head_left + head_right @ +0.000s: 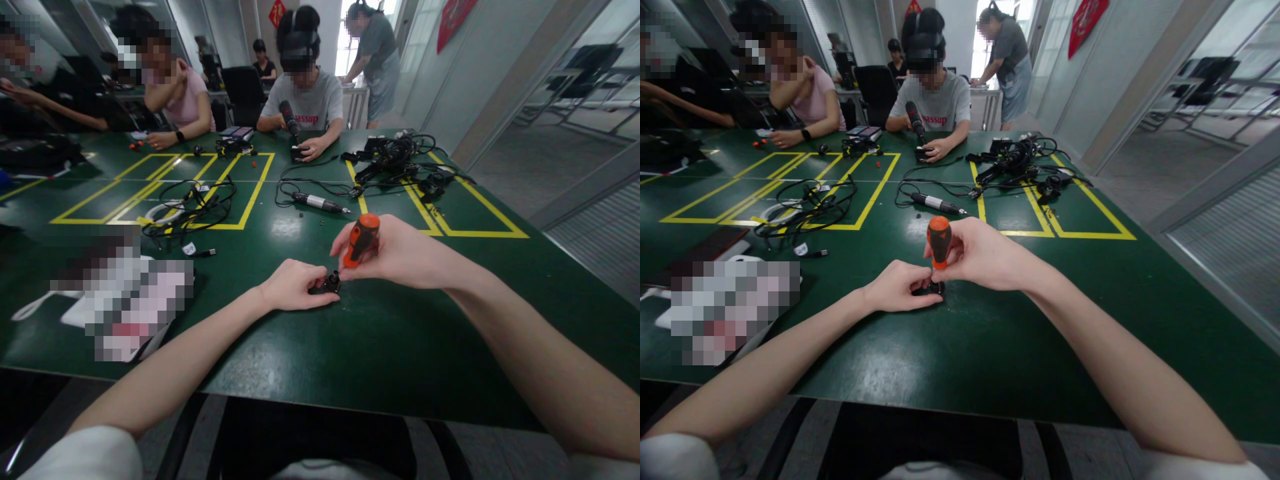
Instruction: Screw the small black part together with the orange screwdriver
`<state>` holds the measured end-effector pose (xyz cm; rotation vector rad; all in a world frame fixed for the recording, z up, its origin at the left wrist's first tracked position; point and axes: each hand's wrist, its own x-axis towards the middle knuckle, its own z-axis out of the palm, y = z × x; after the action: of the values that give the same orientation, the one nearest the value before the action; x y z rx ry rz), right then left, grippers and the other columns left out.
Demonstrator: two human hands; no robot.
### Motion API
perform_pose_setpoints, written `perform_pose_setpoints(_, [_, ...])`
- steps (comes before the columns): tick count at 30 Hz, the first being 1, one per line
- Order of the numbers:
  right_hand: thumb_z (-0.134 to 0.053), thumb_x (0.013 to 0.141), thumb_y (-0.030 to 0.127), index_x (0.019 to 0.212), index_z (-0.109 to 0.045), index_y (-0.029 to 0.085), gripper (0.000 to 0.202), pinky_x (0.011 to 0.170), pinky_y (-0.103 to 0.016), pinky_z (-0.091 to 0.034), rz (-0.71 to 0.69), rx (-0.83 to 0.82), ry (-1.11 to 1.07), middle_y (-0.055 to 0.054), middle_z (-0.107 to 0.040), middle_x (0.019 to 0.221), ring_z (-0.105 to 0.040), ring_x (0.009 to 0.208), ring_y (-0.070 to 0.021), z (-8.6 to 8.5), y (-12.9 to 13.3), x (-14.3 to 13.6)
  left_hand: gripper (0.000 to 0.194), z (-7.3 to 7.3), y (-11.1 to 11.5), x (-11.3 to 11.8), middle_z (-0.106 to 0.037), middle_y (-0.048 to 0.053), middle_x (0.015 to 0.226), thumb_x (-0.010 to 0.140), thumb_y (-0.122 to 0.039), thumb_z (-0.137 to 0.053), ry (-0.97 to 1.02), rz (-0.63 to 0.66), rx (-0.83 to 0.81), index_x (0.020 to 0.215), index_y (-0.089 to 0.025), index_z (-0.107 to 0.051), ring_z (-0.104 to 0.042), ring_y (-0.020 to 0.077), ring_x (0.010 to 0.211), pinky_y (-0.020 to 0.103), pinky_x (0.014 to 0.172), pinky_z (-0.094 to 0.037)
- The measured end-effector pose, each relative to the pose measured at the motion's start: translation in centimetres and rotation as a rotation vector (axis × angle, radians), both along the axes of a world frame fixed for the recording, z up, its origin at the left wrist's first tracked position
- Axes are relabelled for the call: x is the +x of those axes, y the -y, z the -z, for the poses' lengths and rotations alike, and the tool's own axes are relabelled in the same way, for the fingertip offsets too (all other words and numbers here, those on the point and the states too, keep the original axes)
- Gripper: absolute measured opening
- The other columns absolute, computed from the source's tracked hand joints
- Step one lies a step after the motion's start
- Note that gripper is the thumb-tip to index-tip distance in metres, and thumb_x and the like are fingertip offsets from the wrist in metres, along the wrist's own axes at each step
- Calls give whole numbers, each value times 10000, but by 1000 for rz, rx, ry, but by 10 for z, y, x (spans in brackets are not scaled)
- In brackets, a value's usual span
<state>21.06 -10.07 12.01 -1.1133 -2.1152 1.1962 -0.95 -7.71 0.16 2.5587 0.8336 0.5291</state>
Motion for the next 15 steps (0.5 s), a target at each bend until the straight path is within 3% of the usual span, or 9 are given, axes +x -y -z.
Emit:
perform_pose_setpoints(5, [-816, 703, 209, 916, -726, 175, 233, 719, -329, -586, -20, -27, 19, -8, -759, 795, -719, 740, -191, -2, 1, 0, 361, -1, 1, -1, -538, -64, 638, 923, -549, -674, 8, -6, 2, 888, -195, -610, -495, 102, 547, 238, 561, -293])
perform_pose_setpoints(15, [-794, 720, 240, 923, -680, 197, 237, 816, -364, -633, -71, -177, -76, -25, -801, 886, -775, 826, -208, 5, -2, 1, 355, -1, 1, -1, -536, -65, 634, 951, -546, -657, -4, 10, -14, 957, -191, -665, -525, 104, 555, 236, 572, -320])
